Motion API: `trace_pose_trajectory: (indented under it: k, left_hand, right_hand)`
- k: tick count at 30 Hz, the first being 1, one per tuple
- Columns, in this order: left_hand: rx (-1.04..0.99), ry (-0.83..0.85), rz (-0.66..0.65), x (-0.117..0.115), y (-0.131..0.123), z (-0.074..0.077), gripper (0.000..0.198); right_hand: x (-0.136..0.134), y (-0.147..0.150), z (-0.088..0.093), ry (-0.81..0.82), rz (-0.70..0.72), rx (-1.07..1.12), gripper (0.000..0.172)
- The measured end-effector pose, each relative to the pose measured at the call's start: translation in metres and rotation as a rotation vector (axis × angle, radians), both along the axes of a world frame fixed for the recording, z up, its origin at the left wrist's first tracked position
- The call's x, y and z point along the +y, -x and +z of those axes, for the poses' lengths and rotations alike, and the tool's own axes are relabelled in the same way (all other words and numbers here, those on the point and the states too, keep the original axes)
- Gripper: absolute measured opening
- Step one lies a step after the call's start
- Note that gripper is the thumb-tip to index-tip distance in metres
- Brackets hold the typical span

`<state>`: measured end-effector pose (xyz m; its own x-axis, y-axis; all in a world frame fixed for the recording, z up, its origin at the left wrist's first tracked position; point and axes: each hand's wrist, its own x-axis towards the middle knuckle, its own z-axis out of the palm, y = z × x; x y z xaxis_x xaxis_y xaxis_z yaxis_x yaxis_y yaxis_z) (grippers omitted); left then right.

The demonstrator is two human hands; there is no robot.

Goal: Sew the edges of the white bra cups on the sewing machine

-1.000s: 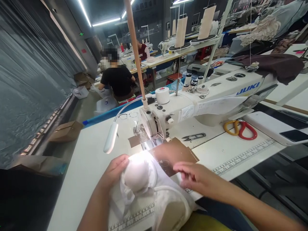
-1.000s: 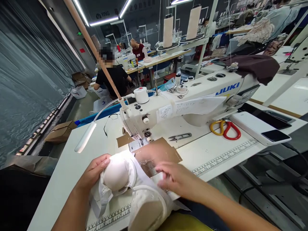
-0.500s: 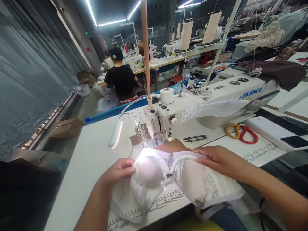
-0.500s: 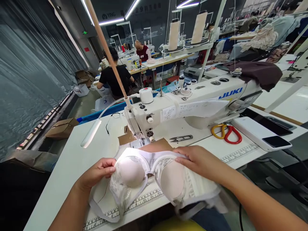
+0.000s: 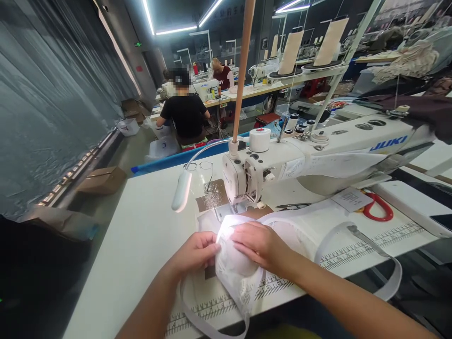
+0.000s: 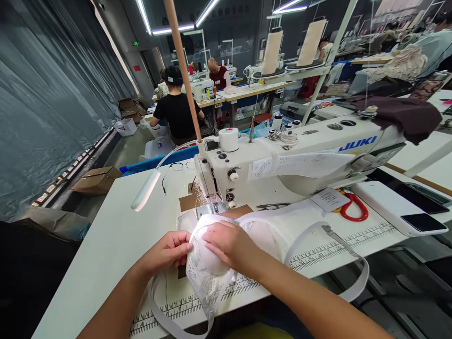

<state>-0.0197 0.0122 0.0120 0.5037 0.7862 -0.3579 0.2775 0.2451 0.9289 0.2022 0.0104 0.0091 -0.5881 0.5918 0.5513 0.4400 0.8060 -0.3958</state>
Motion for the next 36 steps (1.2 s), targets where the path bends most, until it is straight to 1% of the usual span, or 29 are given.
trace_pose_trajectory:
  k: [4, 7, 10, 13, 16, 19, 22, 25, 27, 29, 30, 32, 33, 34, 35, 36]
  left_hand:
    - [0.011, -0.042, -0.013, -0.003, -0.001, 0.002, 0.03]
    - [-0.002, -0.052, -0.018, -0.006, -0.002, 0.003, 0.032]
    - [-0.046, -0.037, -0.004, -0.009, -0.009, 0.005, 0.035]
    - [-0.076, -0.02, 0.06, -0.012, -0.017, 0.005, 0.031]
    - [-0.03, -0.048, 0.132, -0.012, -0.021, 0.002, 0.028]
    - [-0.029, -0.04, 0.121, -0.011, -0.02, -0.001, 0.028]
    - [-0.07, -0.018, 0.092, -0.012, -0.02, 0.001, 0.031]
    - [-0.102, 0.005, 0.072, -0.015, -0.021, 0.004, 0.034]
    - [-0.108, -0.007, 0.045, -0.016, -0.021, 0.005, 0.035]
    - [-0.098, -0.013, 0.011, -0.016, -0.022, 0.004, 0.036]
    - [-0.093, -0.008, 0.014, -0.015, -0.022, 0.002, 0.036]
    - [-0.082, 0.009, 0.053, -0.013, -0.024, -0.001, 0.035]
    - [-0.078, 0.015, 0.078, -0.013, -0.024, -0.003, 0.035]
    - [-0.075, 0.016, 0.1, -0.012, -0.025, -0.004, 0.034]
    - [-0.073, 0.017, 0.106, -0.012, -0.025, -0.004, 0.033]
    - [-0.075, 0.017, 0.098, -0.011, -0.026, -0.005, 0.033]
  right_hand:
    - [0.013, 0.015, -0.003, -0.102, 0.033, -0.036, 0.019]
    - [0.016, 0.022, -0.004, -0.153, 0.023, -0.006, 0.02]
    - [0.012, 0.024, -0.002, -0.236, 0.046, 0.046, 0.018]
    - [0.002, 0.018, 0.004, -0.328, 0.087, 0.136, 0.017]
    - [-0.005, 0.008, 0.008, -0.282, 0.011, 0.245, 0.014]
    - [-0.005, 0.003, 0.006, -0.18, -0.055, 0.248, 0.008]
    - [0.002, 0.006, -0.003, -0.102, -0.029, 0.156, 0.008]
    - [0.008, 0.014, -0.011, -0.096, 0.029, 0.142, 0.011]
    - [0.008, 0.018, -0.01, -0.113, 0.027, 0.133, 0.014]
    - [0.005, 0.02, -0.003, -0.176, 0.046, 0.118, 0.017]
    - [0.002, 0.019, 0.003, -0.214, 0.063, 0.127, 0.017]
    - [-0.003, 0.015, 0.019, -0.277, 0.082, 0.204, 0.015]
    - [-0.006, 0.012, 0.028, -0.281, 0.055, 0.261, 0.014]
    - [-0.008, 0.009, 0.035, -0.269, 0.017, 0.324, 0.015]
    - [-0.011, 0.005, 0.04, -0.221, 0.0, 0.378, 0.014]
    - [-0.014, 0.001, 0.044, -0.122, -0.002, 0.412, 0.011]
